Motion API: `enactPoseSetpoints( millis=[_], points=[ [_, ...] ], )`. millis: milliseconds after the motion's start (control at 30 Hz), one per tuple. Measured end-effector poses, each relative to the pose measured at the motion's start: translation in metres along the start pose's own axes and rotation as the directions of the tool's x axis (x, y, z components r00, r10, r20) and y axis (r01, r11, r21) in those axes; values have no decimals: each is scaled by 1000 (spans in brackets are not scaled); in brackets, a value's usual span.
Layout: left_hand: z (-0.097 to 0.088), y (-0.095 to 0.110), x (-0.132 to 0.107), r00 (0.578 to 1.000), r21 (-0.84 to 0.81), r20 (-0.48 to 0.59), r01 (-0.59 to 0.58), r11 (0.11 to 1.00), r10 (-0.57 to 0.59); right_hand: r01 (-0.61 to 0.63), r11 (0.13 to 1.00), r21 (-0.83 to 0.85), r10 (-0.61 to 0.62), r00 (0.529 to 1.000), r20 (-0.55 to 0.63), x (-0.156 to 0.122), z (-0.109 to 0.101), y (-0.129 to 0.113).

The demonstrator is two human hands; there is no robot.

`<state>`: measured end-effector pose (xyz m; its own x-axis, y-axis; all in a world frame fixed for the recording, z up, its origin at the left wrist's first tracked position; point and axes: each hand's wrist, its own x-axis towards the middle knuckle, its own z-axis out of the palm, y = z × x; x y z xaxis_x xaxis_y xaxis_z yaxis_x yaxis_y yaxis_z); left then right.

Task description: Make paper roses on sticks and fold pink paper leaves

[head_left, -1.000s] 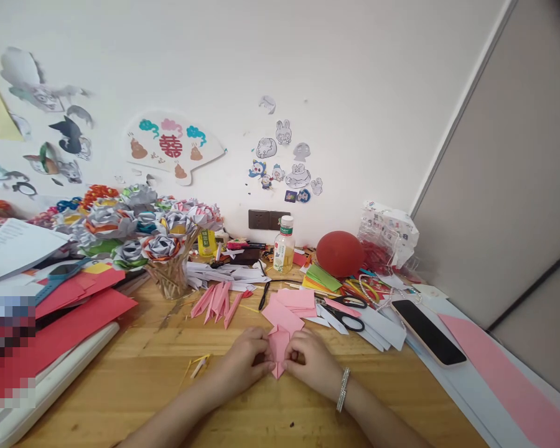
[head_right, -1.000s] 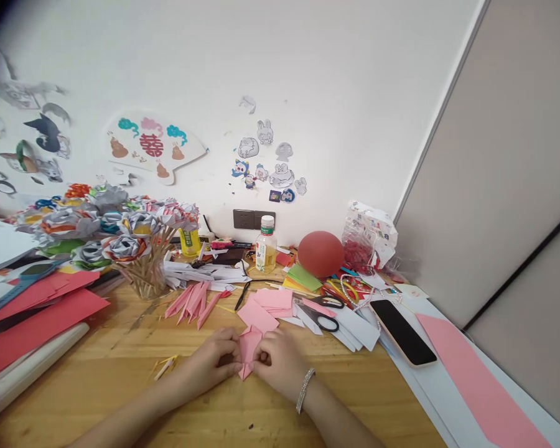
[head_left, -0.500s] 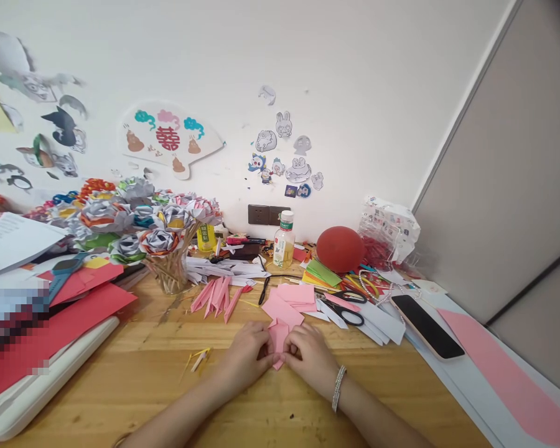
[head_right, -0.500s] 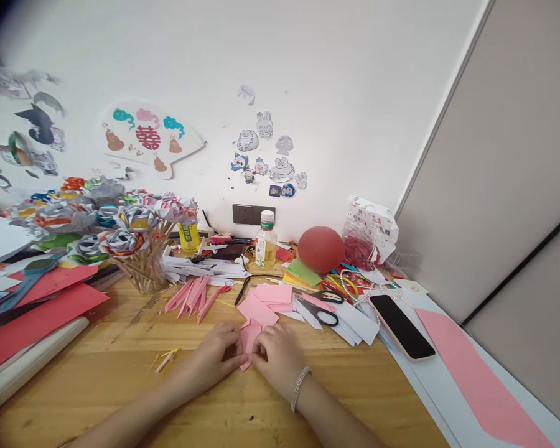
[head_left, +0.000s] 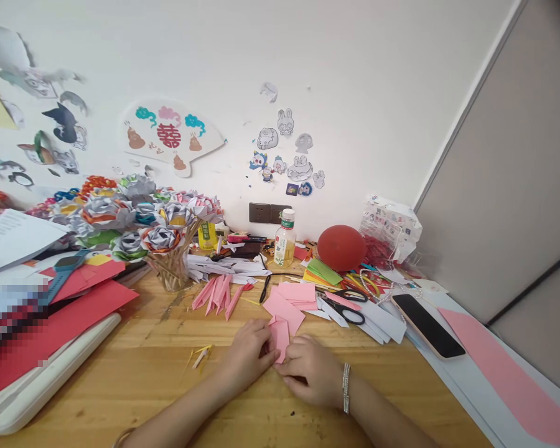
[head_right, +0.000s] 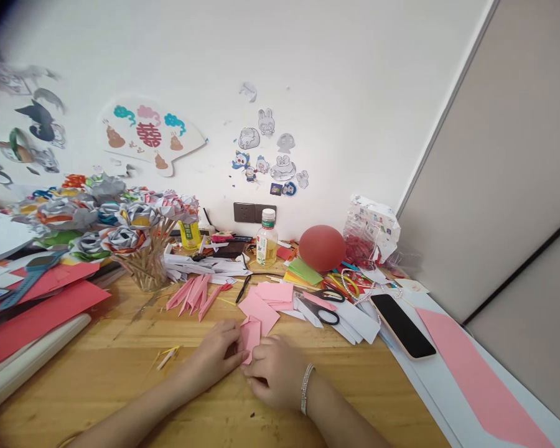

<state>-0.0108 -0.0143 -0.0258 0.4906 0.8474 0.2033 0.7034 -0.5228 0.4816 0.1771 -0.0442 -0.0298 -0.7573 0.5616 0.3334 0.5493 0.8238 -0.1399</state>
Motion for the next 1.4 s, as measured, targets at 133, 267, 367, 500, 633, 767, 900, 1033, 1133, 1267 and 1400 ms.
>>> enactPoseSetpoints(
  millis=[133, 267, 367, 500, 633, 767, 900, 1033, 1133, 1267, 1400],
  points=[
    [-2, 3, 0, 1000, -3, 9, 2, 1000, -2, 17, 997, 80, -19, 1000, 18, -3, 0, 3],
    [-5, 8, -1, 1000, -2, 9, 21, 1000, -21, -14, 997, 71, 17, 999, -48, -6, -3, 10],
    [-6, 8, -2, 999, 16, -4, 34, 999, -34, -55, 997, -50, 51, 995, -81, -7, -7, 15],
    [-5, 5, -3, 1000, 35, -13, 28, 999, -27, -117, 981, -154, 97, 987, -131, -7, -15, 18],
    [-3, 4, -3, 999, 33, -23, 31, 999, -30, -106, 989, -99, 91, 986, -140, -5, -16, 8],
    [-4, 3, -4, 999, 39, -30, 46, 998, -45, -32, 999, -8, 32, 998, -58, -2, -8, -1],
    [-12, -8, -2, 990, 137, -113, 103, 985, -88, -54, 998, 14, 54, 998, -9, -1, -1, -2],
    [-24, -27, 3, 977, 136, -173, -104, 985, 127, -87, 994, 71, 86, 996, 10, -1, 0, 4],
    [-29, -33, 5, 913, 91, -46, -400, 912, 405, -126, 987, 102, 124, 992, 20, -2, -2, 13],
    [-28, -30, 2, 891, 117, 28, -453, 884, 453, -177, 983, 56, 175, 984, 43, -3, -9, 21],
    [-28, -25, -3, 896, 124, 39, -443, 888, 442, -193, 979, -65, 195, 980, 38, -3, -14, 22]
  ],
)
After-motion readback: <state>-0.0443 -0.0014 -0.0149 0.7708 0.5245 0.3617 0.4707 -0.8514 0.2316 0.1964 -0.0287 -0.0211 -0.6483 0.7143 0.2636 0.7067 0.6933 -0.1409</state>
